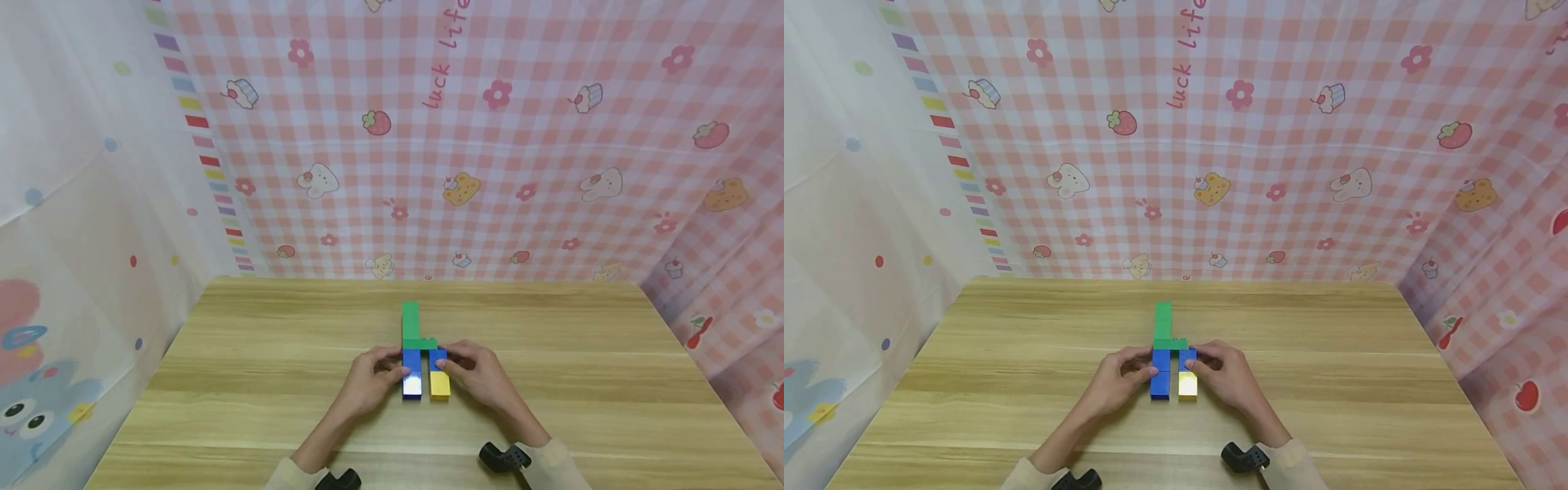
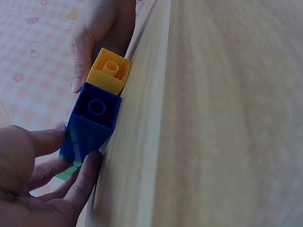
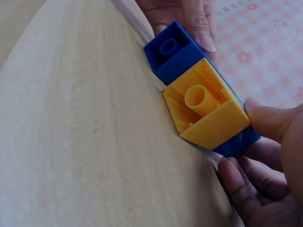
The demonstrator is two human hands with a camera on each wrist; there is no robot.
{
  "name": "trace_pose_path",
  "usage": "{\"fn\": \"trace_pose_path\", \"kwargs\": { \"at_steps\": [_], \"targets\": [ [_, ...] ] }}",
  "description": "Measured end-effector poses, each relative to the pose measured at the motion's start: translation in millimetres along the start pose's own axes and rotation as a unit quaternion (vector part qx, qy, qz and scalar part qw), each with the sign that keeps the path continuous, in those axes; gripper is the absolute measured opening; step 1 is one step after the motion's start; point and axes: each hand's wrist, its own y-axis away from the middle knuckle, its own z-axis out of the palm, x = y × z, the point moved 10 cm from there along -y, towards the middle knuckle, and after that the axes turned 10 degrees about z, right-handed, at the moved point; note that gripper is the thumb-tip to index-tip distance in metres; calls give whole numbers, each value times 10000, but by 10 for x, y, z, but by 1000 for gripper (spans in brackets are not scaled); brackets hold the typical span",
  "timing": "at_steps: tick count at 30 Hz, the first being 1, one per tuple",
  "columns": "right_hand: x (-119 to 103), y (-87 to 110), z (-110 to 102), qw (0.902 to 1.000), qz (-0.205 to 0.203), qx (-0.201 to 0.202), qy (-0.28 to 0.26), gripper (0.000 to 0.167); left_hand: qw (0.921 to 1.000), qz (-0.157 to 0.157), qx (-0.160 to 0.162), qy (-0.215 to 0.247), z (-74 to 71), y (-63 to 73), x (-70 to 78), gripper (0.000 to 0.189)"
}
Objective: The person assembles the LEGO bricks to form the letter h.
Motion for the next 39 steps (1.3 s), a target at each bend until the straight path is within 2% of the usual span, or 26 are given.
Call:
{"fn": "trace_pose_path", "kwargs": {
  "at_steps": [16, 32, 39],
  "targets": [
    [-19, -2, -2, 9996, -32, 120, 235, 34, 9998, -73, 41, -185, 1, 3, -29, 41],
    [0, -17, 6, 9999, 116, 106, 41, 33, 9997, -152, 79, -190, -19, 5, -53, 42],
    [32, -13, -23, 9999, 114, 101, 22, 30, 9993, -368, 90, 19, -46, 21, -99, 41]
  ]
}}
